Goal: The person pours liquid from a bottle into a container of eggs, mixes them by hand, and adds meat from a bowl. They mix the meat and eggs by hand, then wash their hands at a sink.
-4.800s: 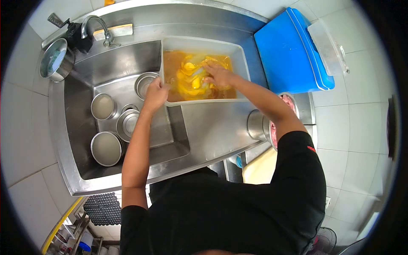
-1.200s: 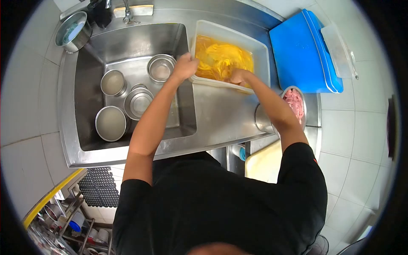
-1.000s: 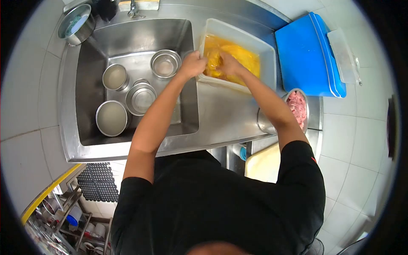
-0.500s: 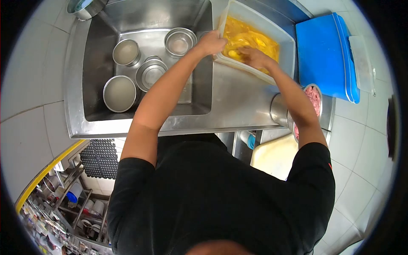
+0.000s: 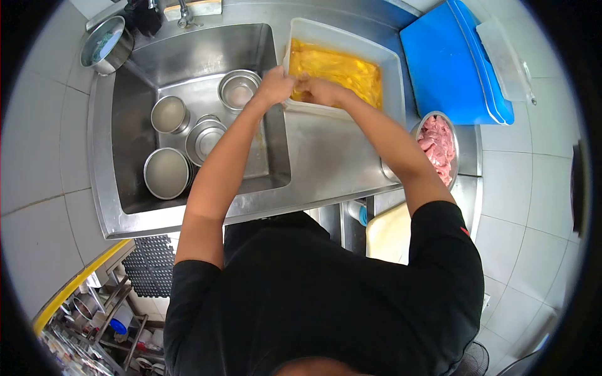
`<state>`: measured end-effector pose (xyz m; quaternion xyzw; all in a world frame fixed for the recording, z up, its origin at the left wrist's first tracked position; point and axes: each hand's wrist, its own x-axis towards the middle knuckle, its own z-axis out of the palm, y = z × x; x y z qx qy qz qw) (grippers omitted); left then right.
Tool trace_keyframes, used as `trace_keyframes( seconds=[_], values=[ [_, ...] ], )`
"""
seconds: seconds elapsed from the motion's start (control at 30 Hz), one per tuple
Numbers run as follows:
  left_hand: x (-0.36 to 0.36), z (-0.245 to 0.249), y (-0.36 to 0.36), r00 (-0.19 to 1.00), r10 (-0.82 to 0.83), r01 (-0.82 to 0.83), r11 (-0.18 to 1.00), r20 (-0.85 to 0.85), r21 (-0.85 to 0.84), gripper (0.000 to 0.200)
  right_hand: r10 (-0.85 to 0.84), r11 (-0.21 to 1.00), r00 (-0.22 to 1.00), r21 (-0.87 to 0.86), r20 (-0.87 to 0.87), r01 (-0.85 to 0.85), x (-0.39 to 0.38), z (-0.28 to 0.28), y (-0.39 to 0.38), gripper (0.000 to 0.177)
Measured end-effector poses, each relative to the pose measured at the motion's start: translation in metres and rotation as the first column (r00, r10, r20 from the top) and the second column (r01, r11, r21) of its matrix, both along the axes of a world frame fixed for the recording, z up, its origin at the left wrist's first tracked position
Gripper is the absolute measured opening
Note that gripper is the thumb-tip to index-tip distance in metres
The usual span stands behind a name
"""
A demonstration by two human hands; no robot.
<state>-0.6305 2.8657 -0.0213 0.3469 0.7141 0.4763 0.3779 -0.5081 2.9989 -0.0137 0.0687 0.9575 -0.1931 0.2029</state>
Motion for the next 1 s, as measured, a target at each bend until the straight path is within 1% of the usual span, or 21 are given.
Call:
trace_keyframes(
  seconds=[0.03, 0.07, 0.17, 0.2, 0.23, 0.27, 0.3, 0.33, 0.37, 0.4, 0.43, 0.5, 0.53, 0.63, 0.7, 0.77, 0.83, 0.87, 0.9, 0.97, 1.0],
  values=[
    [-0.001, -0.003, 0.001, 1.000, -0.002, 0.002, 1.000, -0.021, -0.018, 0.036, -0.001, 1.000, 1.000, 0.004, -0.002, 0.001, 0.010, -0.020, 0.013, 0.038],
    [0.000, -0.001, 0.000, 1.000, -0.004, 0.004, 1.000, -0.024, -0.012, 0.036, -0.119, 0.965, 0.992, -0.240, -0.050, 0.104, 0.024, -0.060, 0.037, 0.038],
    [0.001, 0.008, -0.004, 0.999, 0.008, -0.009, 1.000, 0.032, 0.018, 0.036, -0.250, 0.817, 0.968, -0.543, -0.033, 0.192, 0.037, -0.054, 0.051, 0.036],
    [0.001, 0.006, -0.004, 0.998, 0.024, -0.027, 0.999, 0.055, 0.041, 0.037, -0.108, 0.960, 0.993, -0.265, -0.047, 0.092, 0.032, -0.015, 0.029, 0.037],
    [0.002, 0.002, -0.004, 0.996, 0.039, -0.044, 0.997, 0.078, 0.062, 0.038, 0.031, 0.999, 0.999, 0.037, -0.017, -0.030, 0.024, 0.011, 0.010, 0.038],
    [0.004, -0.004, -0.003, 0.996, 0.077, -0.085, 0.978, 0.048, 0.191, 0.042, -0.009, 0.982, 0.992, -0.187, 0.129, 0.033, 0.013, 0.016, 0.003, 0.035],
    [0.003, -0.006, -0.002, 0.996, 0.084, -0.090, 0.976, 0.040, 0.199, 0.042, -0.002, 0.983, 0.993, -0.180, 0.120, 0.024, 0.005, 0.008, 0.003, 0.035],
    [0.003, -0.010, -0.003, 0.992, 0.093, -0.107, 0.981, 0.090, 0.165, 0.043, 0.047, 0.983, 0.996, -0.172, -0.077, -0.060, 0.000, -0.005, 0.001, 0.033],
    [0.003, -0.014, -0.004, 0.985, 0.104, -0.122, 0.984, 0.138, 0.129, 0.045, 0.096, 0.979, 0.958, -0.150, -0.271, -0.141, -0.005, -0.017, 0.001, 0.031],
    [0.007, -0.021, -0.002, 0.972, 0.138, -0.178, 0.960, 0.190, 0.216, 0.045, -0.054, 0.988, 0.995, -0.149, -0.086, 0.041, -0.012, 0.001, -0.010, 0.026],
    [0.007, -0.029, 0.000, 0.973, 0.139, -0.179, 0.960, 0.185, 0.216, 0.045, -0.053, 0.988, 0.994, -0.150, -0.091, 0.039, -0.016, -0.003, -0.007, 0.026],
    [0.008, -0.040, 0.004, 0.972, 0.155, -0.191, 0.959, 0.174, 0.212, 0.049, -0.154, 0.987, 0.971, 0.008, -0.184, 0.158, -0.025, -0.010, 0.003, 0.028],
    [0.009, -0.035, 0.001, 0.969, 0.154, -0.188, 0.968, 0.195, 0.167, 0.057, -0.158, 0.987, 0.970, 0.012, -0.186, 0.163, -0.032, -0.014, 0.011, 0.028],
    [0.009, -0.017, -0.005, 0.967, 0.116, -0.149, 0.979, 0.229, 0.137, 0.061, -0.177, 0.984, 0.967, -0.044, -0.184, 0.172, -0.055, -0.030, 0.033, 0.031],
    [0.007, -0.008, -0.006, 0.971, 0.085, -0.112, 0.987, 0.224, 0.112, 0.060, -0.120, 0.991, 0.956, -0.090, -0.269, 0.099, -0.062, -0.047, 0.040, 0.033],
    [0.007, -0.014, -0.003, 0.970, 0.069, -0.109, 0.980, 0.233, 0.163, 0.059, -0.136, 0.989, 0.965, -0.085, -0.225, 0.120, -0.046, -0.016, 0.015, 0.031],
    [0.005, -0.017, -0.001, 0.972, 0.062, -0.097, 0.985, 0.227, 0.143, 0.058, -0.195, 0.960, 0.980, -0.201, 0.030, 0.197, -0.033, 0.003, 0.001, 0.031],
    [0.004, -0.019, -0.002, 0.972, 0.066, -0.094, 0.988, 0.225, 0.120, 0.058, -0.103, 0.969, 0.995, -0.224, 0.013, 0.103, -0.025, -0.005, -0.001, 0.030],
    [0.003, -0.018, -0.002, 0.973, 0.069, -0.092, 0.991, 0.219, 0.098, 0.057, -0.110, 0.970, 0.994, -0.218, 0.016, 0.110, -0.019, -0.008, -0.003, 0.030],
    [0.006, -0.015, 0.000, 0.974, 0.068, -0.087, 0.993, 0.214, 0.080, 0.057, -0.073, 0.929, 0.978, -0.343, 0.197, 0.138, -0.011, -0.011, -0.006, 0.029],
    [0.007, -0.015, 0.001, 0.978, 0.088, -0.103, 0.992, 0.190, 0.069, 0.057, -0.010, 0.954, 0.975, -0.291, 0.224, 0.077, -0.011, -0.001, -0.008, 0.025]
  ],
)
